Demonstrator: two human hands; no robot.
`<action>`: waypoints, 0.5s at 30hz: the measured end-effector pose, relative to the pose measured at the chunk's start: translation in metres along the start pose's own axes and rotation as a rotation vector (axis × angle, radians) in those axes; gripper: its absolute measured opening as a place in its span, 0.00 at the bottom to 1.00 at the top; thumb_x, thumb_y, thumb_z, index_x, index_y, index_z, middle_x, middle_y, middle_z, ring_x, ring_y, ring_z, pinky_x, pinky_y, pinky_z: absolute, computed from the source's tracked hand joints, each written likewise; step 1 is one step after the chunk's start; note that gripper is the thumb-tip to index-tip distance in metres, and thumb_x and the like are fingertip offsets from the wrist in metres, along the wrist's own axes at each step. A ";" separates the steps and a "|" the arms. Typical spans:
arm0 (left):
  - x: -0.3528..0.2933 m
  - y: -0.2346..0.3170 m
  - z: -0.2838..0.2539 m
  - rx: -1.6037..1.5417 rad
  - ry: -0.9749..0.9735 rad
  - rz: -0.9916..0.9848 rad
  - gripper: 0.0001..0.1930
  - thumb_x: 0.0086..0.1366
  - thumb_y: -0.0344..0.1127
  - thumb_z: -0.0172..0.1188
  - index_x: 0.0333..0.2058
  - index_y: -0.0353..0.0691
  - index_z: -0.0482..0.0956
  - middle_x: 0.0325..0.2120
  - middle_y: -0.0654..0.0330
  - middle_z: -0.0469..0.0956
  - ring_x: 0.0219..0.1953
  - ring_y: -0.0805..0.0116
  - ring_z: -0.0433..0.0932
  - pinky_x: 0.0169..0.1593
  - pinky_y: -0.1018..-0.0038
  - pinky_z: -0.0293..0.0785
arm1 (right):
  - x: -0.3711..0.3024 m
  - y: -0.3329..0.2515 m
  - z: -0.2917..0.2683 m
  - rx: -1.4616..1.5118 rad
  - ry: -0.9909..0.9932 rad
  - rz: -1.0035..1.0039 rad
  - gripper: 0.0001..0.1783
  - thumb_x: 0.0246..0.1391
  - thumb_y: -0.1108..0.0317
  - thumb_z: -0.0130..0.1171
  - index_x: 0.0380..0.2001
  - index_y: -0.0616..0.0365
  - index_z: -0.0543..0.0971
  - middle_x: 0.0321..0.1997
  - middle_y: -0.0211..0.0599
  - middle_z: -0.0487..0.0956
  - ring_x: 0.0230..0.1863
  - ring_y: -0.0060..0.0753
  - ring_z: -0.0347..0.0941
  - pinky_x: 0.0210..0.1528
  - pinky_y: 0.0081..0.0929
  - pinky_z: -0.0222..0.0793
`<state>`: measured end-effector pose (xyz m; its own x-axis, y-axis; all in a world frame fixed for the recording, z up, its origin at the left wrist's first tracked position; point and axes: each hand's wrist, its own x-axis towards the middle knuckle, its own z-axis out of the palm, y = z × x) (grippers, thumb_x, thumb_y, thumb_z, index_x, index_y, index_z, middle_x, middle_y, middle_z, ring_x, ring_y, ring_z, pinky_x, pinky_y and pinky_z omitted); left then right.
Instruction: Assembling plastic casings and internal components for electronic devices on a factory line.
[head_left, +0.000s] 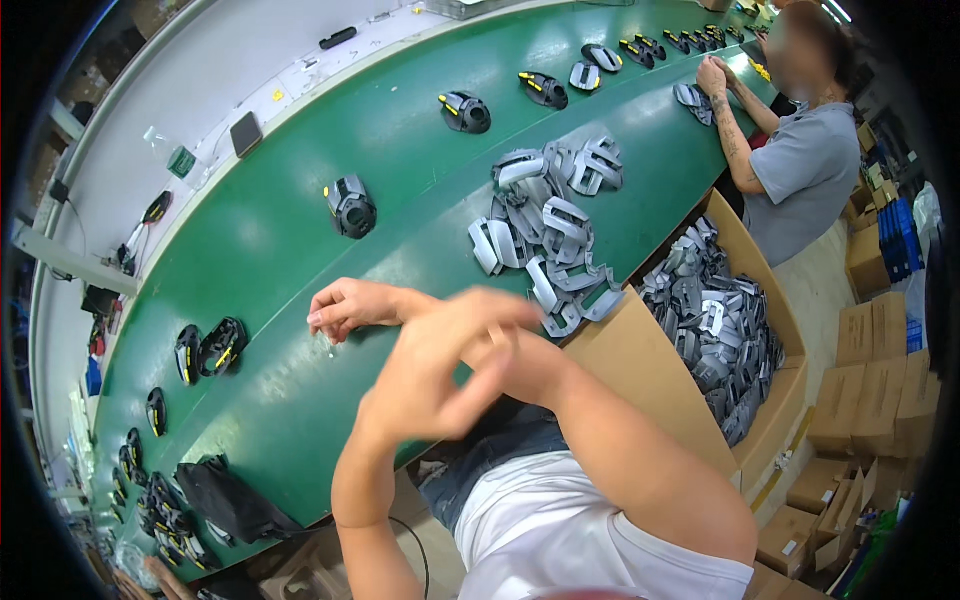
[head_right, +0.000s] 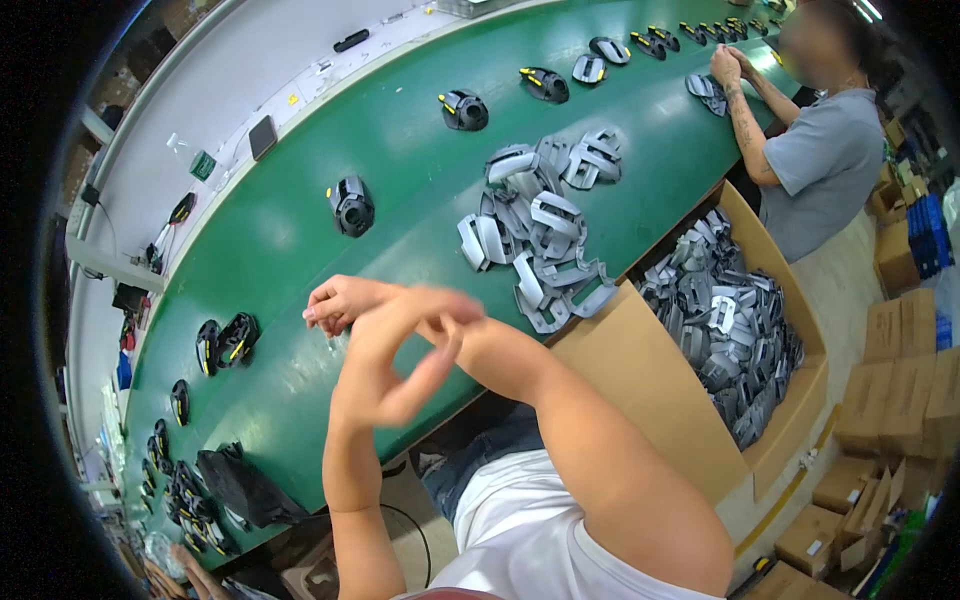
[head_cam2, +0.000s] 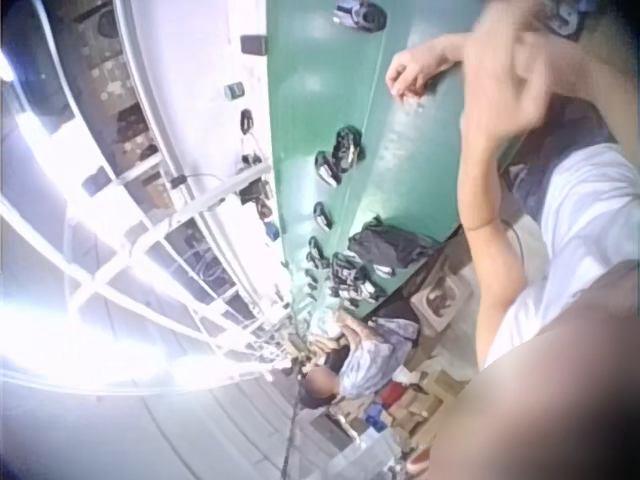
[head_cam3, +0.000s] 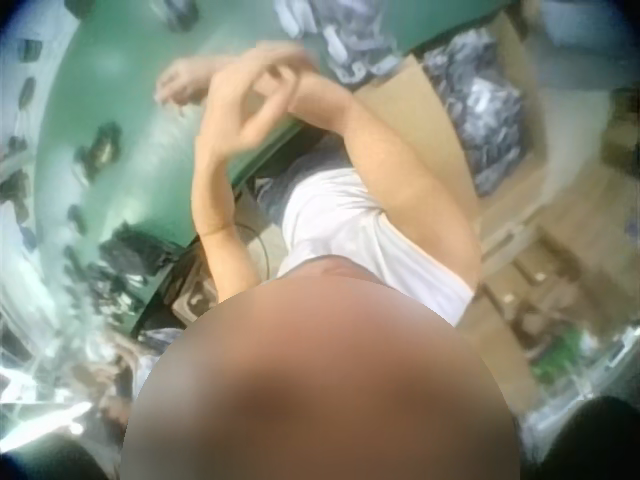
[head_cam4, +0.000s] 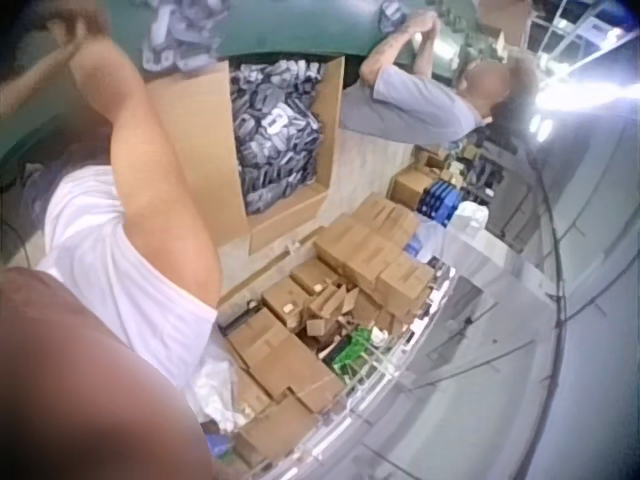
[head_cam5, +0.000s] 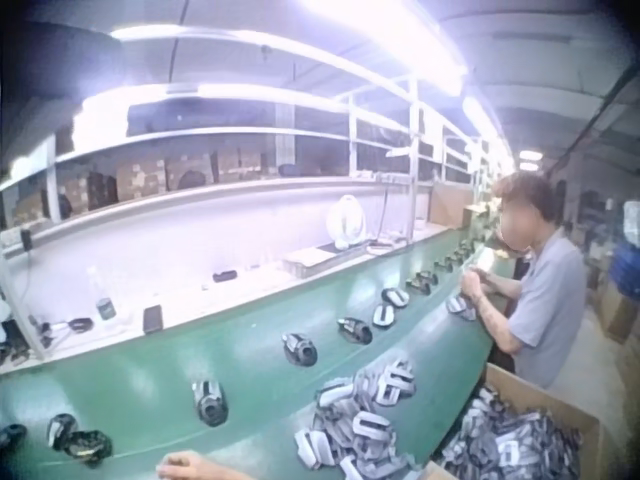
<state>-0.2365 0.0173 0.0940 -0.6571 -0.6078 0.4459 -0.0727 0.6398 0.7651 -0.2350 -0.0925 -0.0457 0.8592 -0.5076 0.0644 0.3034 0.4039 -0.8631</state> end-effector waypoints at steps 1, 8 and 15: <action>0.007 -0.020 0.002 0.119 -0.026 -0.060 0.15 0.51 0.24 0.54 0.41 0.34 0.73 0.35 0.54 0.77 0.38 0.58 0.76 0.41 0.68 0.71 | -0.001 0.002 -0.005 -0.013 0.007 -0.001 0.16 0.53 0.58 0.59 0.29 0.63 0.75 0.22 0.32 0.74 0.26 0.23 0.72 0.30 0.20 0.68; 0.022 -0.123 0.034 0.743 -0.275 -0.354 0.38 0.46 0.42 0.68 0.56 0.44 0.61 0.56 0.50 0.62 0.57 0.48 0.61 0.56 0.56 0.62 | -0.001 -0.001 -0.001 -0.008 0.014 0.029 0.15 0.55 0.60 0.57 0.32 0.64 0.75 0.24 0.31 0.74 0.28 0.22 0.70 0.34 0.21 0.69; 0.030 -0.148 0.049 0.735 -0.204 -0.310 0.44 0.40 0.46 0.72 0.57 0.45 0.60 0.56 0.51 0.61 0.59 0.47 0.58 0.56 0.57 0.60 | -0.005 -0.001 0.001 0.022 0.046 0.031 0.14 0.55 0.60 0.56 0.31 0.62 0.75 0.24 0.30 0.74 0.28 0.21 0.71 0.34 0.20 0.68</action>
<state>-0.2822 -0.0728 -0.0282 -0.6446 -0.7555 0.1169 -0.6994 0.6445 0.3088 -0.2388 -0.0895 -0.0448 0.8485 -0.5290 0.0136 0.2859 0.4366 -0.8530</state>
